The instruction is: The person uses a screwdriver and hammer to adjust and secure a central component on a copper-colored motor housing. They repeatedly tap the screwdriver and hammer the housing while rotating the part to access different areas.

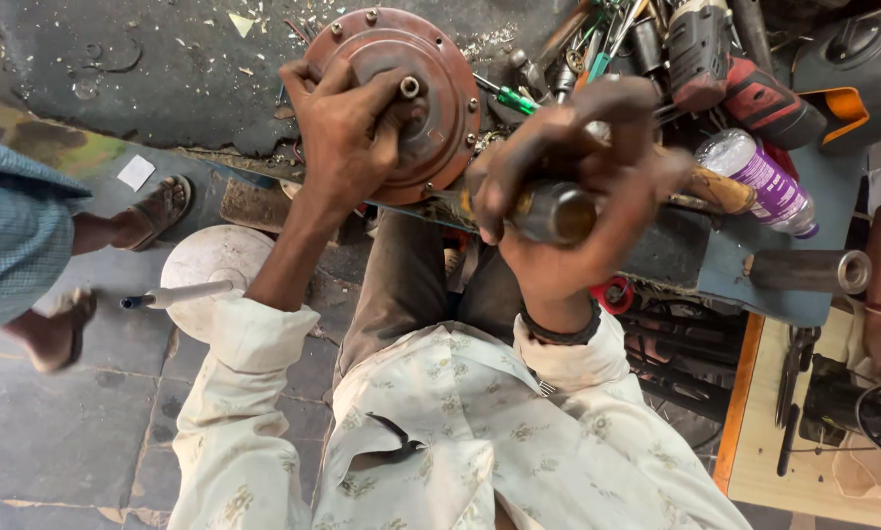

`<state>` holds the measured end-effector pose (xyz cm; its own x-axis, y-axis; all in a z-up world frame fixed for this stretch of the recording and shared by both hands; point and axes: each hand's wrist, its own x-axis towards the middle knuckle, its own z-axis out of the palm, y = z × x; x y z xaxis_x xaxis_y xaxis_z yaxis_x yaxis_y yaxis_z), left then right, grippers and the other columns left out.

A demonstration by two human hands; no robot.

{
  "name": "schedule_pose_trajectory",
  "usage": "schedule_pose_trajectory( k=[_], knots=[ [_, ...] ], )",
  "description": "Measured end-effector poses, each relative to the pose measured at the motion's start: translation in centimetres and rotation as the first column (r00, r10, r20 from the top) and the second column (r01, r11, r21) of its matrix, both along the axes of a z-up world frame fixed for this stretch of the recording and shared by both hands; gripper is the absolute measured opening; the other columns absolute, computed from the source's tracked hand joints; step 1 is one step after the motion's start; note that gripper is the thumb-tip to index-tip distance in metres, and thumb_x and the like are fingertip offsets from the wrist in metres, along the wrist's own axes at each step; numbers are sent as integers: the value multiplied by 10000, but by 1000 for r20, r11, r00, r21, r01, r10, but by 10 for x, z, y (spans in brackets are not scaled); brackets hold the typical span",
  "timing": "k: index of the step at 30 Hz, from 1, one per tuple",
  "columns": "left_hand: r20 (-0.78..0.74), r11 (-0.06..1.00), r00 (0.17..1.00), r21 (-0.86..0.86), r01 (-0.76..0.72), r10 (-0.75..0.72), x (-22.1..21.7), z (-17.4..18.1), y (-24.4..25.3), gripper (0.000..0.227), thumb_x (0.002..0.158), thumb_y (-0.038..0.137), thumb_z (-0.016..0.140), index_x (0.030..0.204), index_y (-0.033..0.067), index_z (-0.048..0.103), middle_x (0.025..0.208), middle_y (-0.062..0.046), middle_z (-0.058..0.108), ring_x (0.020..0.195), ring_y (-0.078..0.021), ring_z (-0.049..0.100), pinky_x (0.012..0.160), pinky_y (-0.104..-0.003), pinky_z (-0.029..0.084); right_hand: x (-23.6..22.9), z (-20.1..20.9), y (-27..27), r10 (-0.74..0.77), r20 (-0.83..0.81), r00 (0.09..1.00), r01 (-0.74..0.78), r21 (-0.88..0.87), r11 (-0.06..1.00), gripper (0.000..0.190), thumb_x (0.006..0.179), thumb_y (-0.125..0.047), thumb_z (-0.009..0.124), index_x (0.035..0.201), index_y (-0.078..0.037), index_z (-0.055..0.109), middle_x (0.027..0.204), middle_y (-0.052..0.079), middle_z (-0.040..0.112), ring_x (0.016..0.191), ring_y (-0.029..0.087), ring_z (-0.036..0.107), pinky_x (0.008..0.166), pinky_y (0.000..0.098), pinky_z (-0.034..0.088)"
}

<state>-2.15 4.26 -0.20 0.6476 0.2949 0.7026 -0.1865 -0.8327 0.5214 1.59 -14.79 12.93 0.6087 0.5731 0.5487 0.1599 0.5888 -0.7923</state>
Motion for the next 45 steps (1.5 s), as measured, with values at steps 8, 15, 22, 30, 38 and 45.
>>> schedule_pose_trajectory(
  k=[8, 15, 22, 30, 38, 45],
  knots=[
    [43, 994, 994, 38, -101, 99, -5, -5, -9, 224, 985, 180, 819, 1197, 158, 753, 924, 48, 763, 834, -143, 588, 963, -424, 287, -5, -5, -7, -228, 88, 970, 225, 44, 973, 436, 1133, -487, 392, 1057, -58, 402, 783, 137, 473, 411, 204, 441, 438, 339, 471],
    [70, 977, 991, -188, -98, 113, -14, -28, -29, 416, 1054, 174, 781, 1406, 133, 565, 1380, -55, 664, 1093, -208, 626, 1086, -431, 311, -5, -1, -4, -275, 141, 951, 271, 44, 961, 433, 1183, -421, 382, 1009, -25, 396, 779, 146, 478, 431, 224, 426, 457, 355, 453],
    [-131, 997, 988, 20, -75, 77, -49, -42, -62, 292, 903, 187, 829, 1177, 272, 776, 1651, -181, 342, 1527, -366, 336, 1263, -528, 166, 5, -34, 10, -455, -87, 886, 462, 247, 852, 331, 1190, -328, 450, 1042, -33, 432, 915, 97, 488, 741, 195, 516, 591, 313, 456],
    [-143, 997, 987, -15, -81, 78, -48, -36, -62, 357, 921, 196, 829, 1267, 277, 793, 1669, -156, 351, 1549, -347, 343, 1285, -518, 169, -5, 4, 32, -434, 33, 900, 425, 144, 894, 352, 1161, -356, 511, 1011, -38, 482, 876, 81, 511, 704, 212, 521, 585, 318, 441],
    [-163, 998, 986, -52, -46, 36, -55, -33, -59, 339, 879, 211, 807, 1212, 272, 789, 1652, -146, 368, 1537, -336, 350, 1259, -510, 191, 4, 7, 14, -210, 92, 973, 196, 136, 971, 473, 1146, -493, 467, 969, -62, 546, 755, 67, 566, 549, 176, 519, 545, 299, 442],
    [-189, 997, 981, -53, -58, 47, -53, -32, -59, 334, 878, 242, 799, 1209, 284, 792, 1654, -135, 371, 1541, -326, 345, 1262, -502, 183, 0, -5, 7, 63, -32, 997, -66, -89, 994, 471, 1132, -503, 473, 982, -62, 550, 761, 72, 577, 542, 178, 528, 536, 300, 451]
  ],
)
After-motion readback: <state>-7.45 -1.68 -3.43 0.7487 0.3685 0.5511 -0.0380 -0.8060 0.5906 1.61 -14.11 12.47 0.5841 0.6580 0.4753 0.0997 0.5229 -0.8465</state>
